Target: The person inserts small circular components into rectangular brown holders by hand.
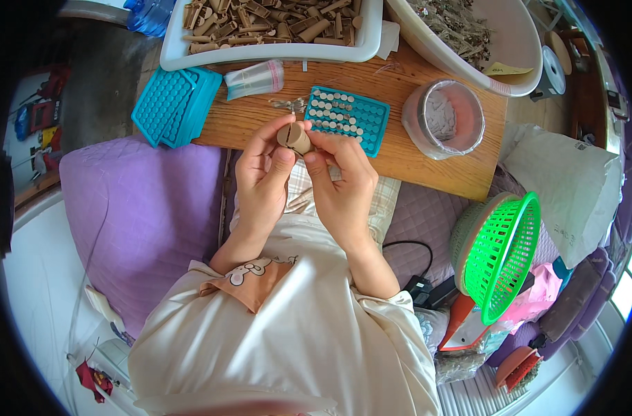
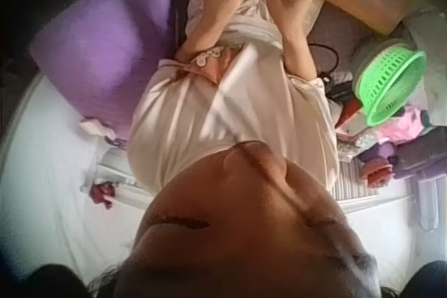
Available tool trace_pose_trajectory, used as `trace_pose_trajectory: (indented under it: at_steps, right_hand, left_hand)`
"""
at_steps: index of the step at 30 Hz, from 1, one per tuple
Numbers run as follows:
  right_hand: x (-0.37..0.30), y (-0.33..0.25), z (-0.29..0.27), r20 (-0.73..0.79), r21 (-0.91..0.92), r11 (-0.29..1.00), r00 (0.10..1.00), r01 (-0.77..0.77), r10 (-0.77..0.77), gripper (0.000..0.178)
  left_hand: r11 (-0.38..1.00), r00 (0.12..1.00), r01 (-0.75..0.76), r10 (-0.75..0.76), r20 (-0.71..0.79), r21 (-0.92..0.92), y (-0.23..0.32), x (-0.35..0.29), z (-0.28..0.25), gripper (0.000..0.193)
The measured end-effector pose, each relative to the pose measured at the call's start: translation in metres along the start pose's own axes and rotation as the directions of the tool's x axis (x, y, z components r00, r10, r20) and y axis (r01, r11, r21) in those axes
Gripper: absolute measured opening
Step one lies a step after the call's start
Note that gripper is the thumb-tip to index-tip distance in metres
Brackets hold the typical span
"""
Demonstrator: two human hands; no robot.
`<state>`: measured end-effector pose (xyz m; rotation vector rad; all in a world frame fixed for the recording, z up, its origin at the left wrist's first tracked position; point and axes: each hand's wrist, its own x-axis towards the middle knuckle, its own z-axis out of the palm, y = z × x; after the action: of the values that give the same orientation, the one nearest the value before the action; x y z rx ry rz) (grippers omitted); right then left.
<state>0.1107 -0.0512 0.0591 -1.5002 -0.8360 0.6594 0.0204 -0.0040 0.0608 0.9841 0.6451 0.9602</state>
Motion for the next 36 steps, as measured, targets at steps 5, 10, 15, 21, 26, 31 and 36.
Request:
trace_pose_trajectory:
  at_steps: [5,10,15,21,26,31,36]
  right_hand:
    - [-0.002,0.005,0.000,-0.013,0.017,1.000,1.000,-0.010,0.010,0.016]
    - [0.001,0.004,-0.001,0.144,-0.116,0.988,0.986,0.097,-0.080,0.027]
    - [-0.004,-0.003,-0.007,0.398,-0.126,0.987,0.916,0.101,-0.042,0.029]
    - [-0.003,0.016,0.000,0.167,-0.108,0.988,0.982,0.112,-0.093,0.030]
    - [0.038,0.005,-0.052,0.253,-0.198,0.977,0.967,0.076,-0.024,0.018]
    - [0.095,0.016,-0.138,-0.018,-0.644,0.764,0.999,-0.040,0.036,0.012]
    - [0.129,0.065,-0.163,0.437,-0.852,0.354,0.897,0.386,0.073,0.018]
  left_hand:
    - [0.997,0.999,0.031,-0.029,-0.039,0.066,0.001,-0.001,0.004,0.039]
    - [0.971,0.993,-0.115,0.121,-0.013,0.210,-0.007,-0.001,0.006,0.034]
    - [0.943,0.976,-0.216,0.213,0.037,0.254,-0.012,-0.002,0.005,0.038]
    - [0.983,0.995,-0.081,0.071,0.067,0.167,-0.014,0.008,0.014,0.043]
    - [0.999,0.999,-0.052,0.052,-0.003,-0.004,-0.013,0.019,0.001,0.052]
    - [0.905,0.965,0.139,-0.032,0.261,-0.402,-0.007,0.031,-0.039,0.052]
    - [0.731,0.927,0.374,-0.318,0.201,-0.571,-0.007,0.028,-0.013,0.039]
